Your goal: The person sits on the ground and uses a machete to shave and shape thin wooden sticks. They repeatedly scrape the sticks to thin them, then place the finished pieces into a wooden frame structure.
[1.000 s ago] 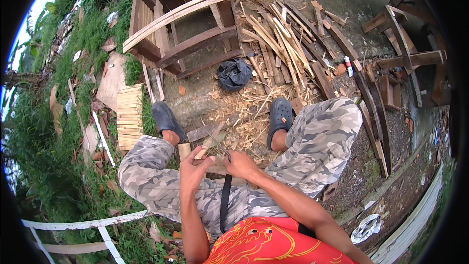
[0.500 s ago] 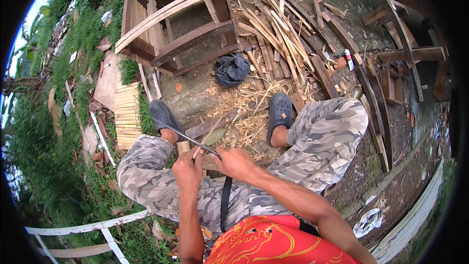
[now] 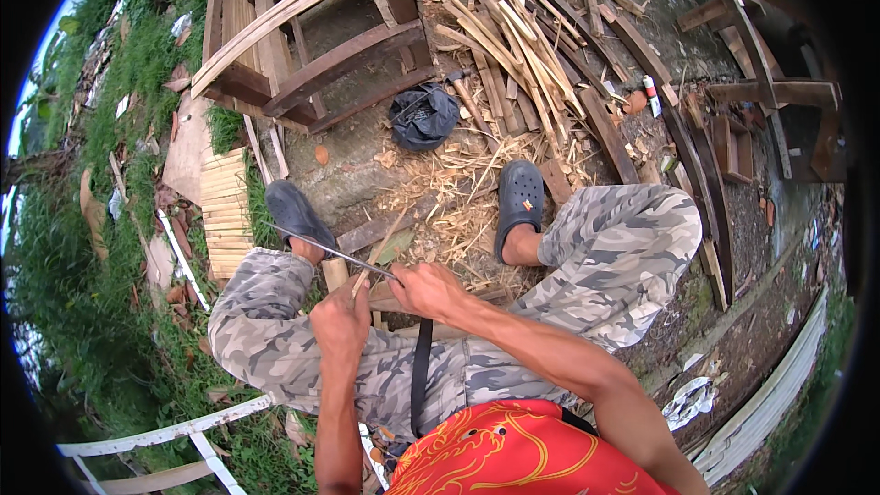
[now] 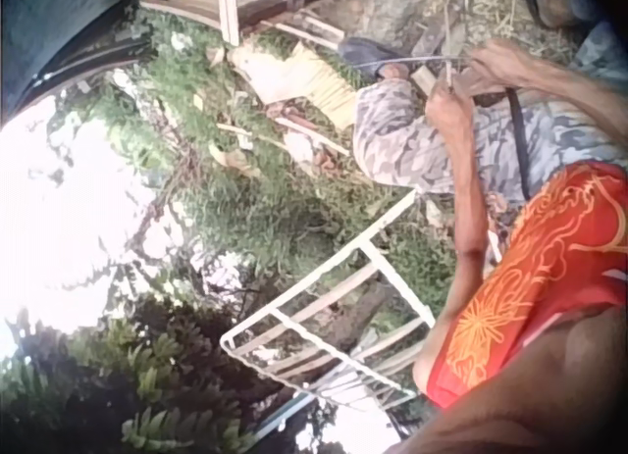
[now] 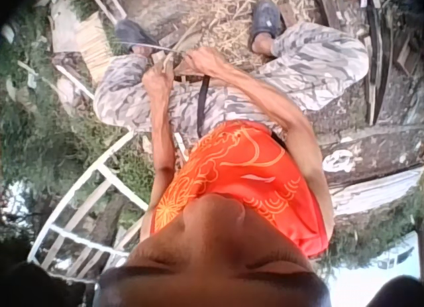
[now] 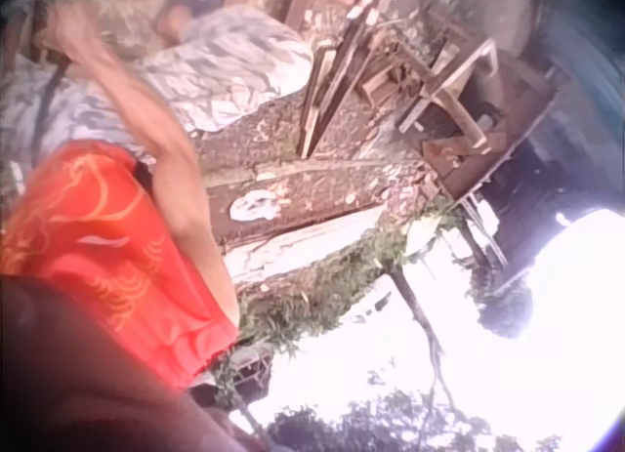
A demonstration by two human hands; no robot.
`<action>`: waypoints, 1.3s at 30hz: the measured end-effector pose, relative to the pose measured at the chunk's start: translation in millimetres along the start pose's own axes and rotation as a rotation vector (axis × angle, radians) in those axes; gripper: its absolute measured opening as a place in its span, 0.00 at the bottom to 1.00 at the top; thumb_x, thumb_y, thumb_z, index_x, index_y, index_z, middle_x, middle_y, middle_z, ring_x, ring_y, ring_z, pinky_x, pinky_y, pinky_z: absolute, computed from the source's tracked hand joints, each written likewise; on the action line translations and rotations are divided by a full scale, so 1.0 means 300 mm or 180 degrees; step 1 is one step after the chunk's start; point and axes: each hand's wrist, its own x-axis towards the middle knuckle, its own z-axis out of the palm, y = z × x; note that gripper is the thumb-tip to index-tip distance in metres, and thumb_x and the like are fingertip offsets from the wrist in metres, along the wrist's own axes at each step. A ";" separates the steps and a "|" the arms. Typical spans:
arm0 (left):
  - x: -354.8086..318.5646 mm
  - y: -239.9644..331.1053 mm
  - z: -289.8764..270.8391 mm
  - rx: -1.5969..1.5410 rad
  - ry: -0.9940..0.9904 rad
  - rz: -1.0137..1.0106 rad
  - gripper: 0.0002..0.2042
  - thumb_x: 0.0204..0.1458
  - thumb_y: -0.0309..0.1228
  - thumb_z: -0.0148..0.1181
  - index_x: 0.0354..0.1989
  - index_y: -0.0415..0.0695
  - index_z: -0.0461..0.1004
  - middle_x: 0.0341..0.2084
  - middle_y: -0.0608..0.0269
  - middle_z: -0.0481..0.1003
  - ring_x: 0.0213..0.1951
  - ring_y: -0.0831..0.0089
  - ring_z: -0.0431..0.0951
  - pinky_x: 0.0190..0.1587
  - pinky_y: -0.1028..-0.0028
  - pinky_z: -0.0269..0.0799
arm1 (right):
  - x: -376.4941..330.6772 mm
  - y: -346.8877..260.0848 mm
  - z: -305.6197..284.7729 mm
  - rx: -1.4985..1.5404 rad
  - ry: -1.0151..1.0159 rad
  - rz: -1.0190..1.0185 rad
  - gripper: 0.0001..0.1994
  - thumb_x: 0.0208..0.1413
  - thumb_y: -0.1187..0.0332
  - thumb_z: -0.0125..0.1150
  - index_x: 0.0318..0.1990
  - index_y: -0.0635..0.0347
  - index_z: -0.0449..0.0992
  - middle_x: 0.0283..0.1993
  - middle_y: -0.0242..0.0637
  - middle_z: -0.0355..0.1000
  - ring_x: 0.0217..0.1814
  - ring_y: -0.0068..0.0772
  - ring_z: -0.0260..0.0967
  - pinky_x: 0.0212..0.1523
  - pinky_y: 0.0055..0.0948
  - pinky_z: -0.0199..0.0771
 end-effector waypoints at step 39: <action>0.022 -0.002 0.010 -0.0481 0.0198 -0.0175 0.10 0.62 0.28 0.58 0.46 0.35 0.78 0.35 0.43 0.81 0.37 0.50 0.83 0.40 0.60 0.77 | 0.056 0.087 0.025 0.0479 -0.0004 0.0973 0.15 0.65 0.60 0.54 0.36 0.65 0.77 0.21 0.60 0.71 0.27 0.66 0.73 0.32 0.55 0.74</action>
